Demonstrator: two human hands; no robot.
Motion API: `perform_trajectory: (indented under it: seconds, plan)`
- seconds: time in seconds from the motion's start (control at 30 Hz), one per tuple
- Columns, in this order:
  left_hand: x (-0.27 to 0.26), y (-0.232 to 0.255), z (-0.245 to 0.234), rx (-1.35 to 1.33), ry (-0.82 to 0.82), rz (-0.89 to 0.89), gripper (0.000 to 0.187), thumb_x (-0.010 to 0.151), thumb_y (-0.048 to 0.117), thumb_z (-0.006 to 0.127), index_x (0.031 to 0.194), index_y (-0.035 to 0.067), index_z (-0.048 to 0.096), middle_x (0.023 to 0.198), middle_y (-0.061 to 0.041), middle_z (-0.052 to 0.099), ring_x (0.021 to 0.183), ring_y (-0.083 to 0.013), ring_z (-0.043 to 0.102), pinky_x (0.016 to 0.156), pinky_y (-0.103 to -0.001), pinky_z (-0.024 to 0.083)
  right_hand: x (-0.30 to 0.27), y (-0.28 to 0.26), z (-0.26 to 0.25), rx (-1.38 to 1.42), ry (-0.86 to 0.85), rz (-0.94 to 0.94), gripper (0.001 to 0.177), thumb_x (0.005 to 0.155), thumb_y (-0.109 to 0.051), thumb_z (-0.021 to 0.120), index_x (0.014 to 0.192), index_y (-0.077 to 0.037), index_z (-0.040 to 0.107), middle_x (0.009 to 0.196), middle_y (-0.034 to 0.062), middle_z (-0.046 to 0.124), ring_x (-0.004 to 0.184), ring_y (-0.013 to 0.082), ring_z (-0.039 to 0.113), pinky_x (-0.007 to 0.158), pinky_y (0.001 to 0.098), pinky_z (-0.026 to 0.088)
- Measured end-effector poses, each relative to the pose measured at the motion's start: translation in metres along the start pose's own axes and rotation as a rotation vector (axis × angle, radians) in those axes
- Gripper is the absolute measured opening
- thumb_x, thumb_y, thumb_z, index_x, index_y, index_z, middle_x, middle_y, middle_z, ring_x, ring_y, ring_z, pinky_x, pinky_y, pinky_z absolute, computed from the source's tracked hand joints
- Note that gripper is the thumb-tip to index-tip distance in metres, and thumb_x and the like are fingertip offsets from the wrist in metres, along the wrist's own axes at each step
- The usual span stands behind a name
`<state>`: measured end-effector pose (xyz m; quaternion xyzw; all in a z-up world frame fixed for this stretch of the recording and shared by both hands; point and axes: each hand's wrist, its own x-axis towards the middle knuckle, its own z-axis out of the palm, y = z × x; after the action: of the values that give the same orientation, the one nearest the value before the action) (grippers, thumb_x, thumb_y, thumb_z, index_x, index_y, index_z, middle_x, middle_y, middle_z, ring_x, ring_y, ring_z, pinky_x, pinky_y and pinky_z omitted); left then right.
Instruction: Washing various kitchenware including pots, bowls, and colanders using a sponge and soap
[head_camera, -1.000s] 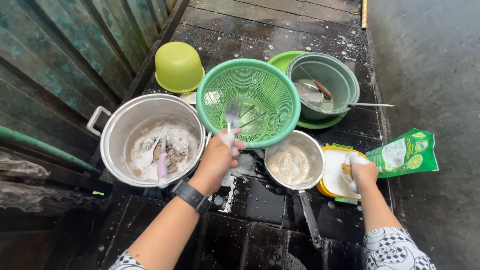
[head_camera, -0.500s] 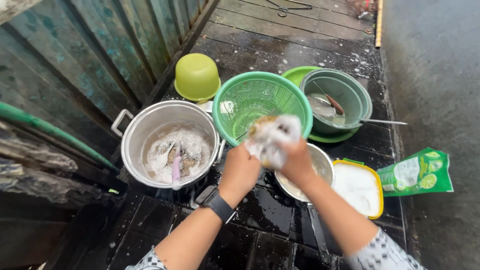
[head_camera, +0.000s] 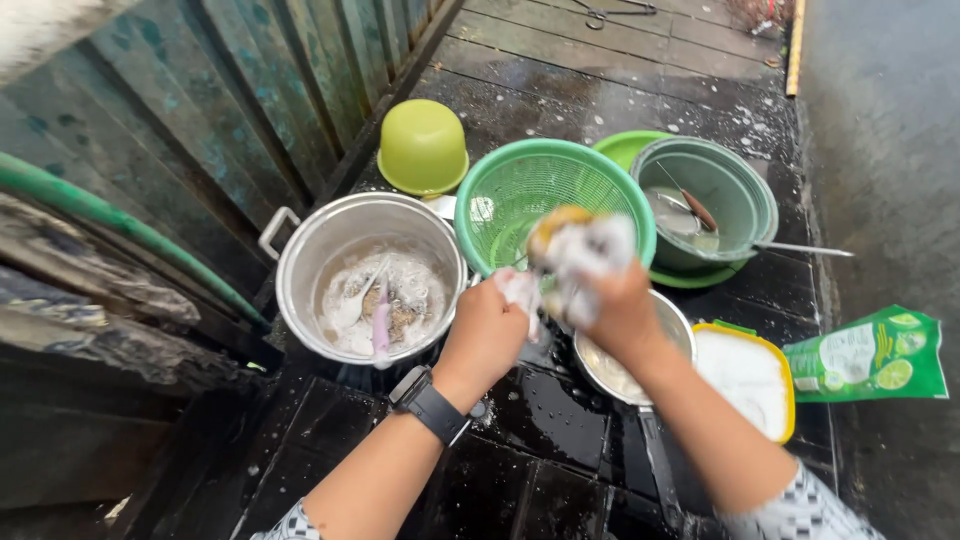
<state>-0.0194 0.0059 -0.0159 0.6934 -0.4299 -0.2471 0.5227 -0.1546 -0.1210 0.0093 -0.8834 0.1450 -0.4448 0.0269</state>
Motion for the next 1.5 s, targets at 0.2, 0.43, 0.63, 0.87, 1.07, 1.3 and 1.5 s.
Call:
perform_trajectory:
  seconds: [0.2, 0.43, 0.63, 0.87, 1.07, 1.3, 1.5]
  plan:
    - [-0.009, -0.010, 0.008, -0.161, -0.068, -0.204, 0.043, 0.085, 0.001, 0.049, 0.125, -0.001, 0.061, 0.081, -0.016, 0.075, 0.062, -0.0255, 0.074, 0.058, -0.040, 0.059, -0.042, 0.072, 0.033, 0.149, 0.047, 0.405, 0.023, 0.086, -0.012, 0.065, 0.108, -0.008, 0.072, 0.106, 0.0109, 0.069, 0.092, 0.0251, 0.072, 0.083, 0.0396, 0.059]
    - [-0.001, -0.024, 0.036, -0.168, -0.039, 0.011, 0.041, 0.085, -0.002, 0.049, 0.121, 0.000, 0.068, 0.080, -0.015, 0.074, 0.064, -0.0188, 0.073, 0.057, -0.033, 0.057, -0.032, 0.025, 0.048, 2.063, 0.008, 1.174, 0.027, 0.104, -0.029, 0.069, 0.121, -0.007, 0.064, 0.092, 0.0081, 0.072, 0.071, 0.0213, 0.071, 0.058, 0.0351, 0.058]
    - [-0.015, -0.007, 0.039, -0.237, -0.087, -0.068, 0.032, 0.088, 0.000, 0.053, 0.115, -0.001, 0.071, 0.075, -0.013, 0.075, 0.059, -0.0169, 0.073, 0.054, -0.030, 0.058, -0.004, 0.014, 0.048, 0.757, 0.114, 0.805, 0.024, 0.099, -0.019, 0.077, 0.111, 0.001, 0.074, 0.103, 0.0080, 0.076, 0.088, 0.0114, 0.068, 0.080, 0.0298, 0.057]
    - [-0.007, 0.020, 0.012, -0.256, -0.177, -0.262, 0.033, 0.091, 0.002, 0.050, 0.118, 0.005, 0.068, 0.069, -0.010, 0.070, 0.044, -0.0157, 0.061, 0.041, -0.032, 0.050, 0.019, 0.033, 0.023, 0.831, -0.064, 0.792, 0.024, 0.086, -0.025, 0.076, 0.106, -0.012, 0.069, 0.094, -0.0033, 0.071, 0.085, 0.0069, 0.066, 0.075, 0.0265, 0.055]
    - [-0.007, -0.007, 0.022, -0.381, -0.173, -0.279, 0.028, 0.094, 0.003, 0.051, 0.115, -0.001, 0.069, 0.085, -0.008, 0.074, 0.064, -0.0140, 0.065, 0.058, -0.030, 0.052, 0.017, 0.031, 0.012, 1.045, 0.083, 1.229, 0.035, 0.096, -0.043, 0.067, 0.108, -0.010, 0.064, 0.079, 0.0021, 0.066, 0.057, 0.0111, 0.058, 0.045, 0.0272, 0.044]
    - [0.033, 0.007, 0.004, -0.992, 0.185, -0.346, 0.059, 0.087, 0.001, 0.063, 0.140, 0.023, 0.048, 0.121, -0.005, 0.069, 0.102, -0.0125, 0.069, 0.085, -0.026, 0.057, -0.028, -0.018, 0.079, 1.224, -0.127, 1.276, 0.027, 0.097, -0.024, 0.056, 0.118, -0.011, 0.067, 0.092, 0.0026, 0.074, 0.068, 0.0100, 0.069, 0.056, 0.0263, 0.056]
    - [0.057, -0.070, 0.006, -0.895, 0.003, -0.212, 0.043, 0.099, 0.015, 0.069, 0.131, -0.012, 0.062, 0.110, -0.019, 0.068, 0.091, -0.0210, 0.067, 0.077, -0.033, 0.055, -0.029, -0.040, 0.063, 1.018, -0.408, 1.248, 0.030, 0.094, -0.026, 0.062, 0.113, -0.002, 0.067, 0.079, 0.0069, 0.070, 0.057, 0.0154, 0.064, 0.048, 0.0307, 0.052]
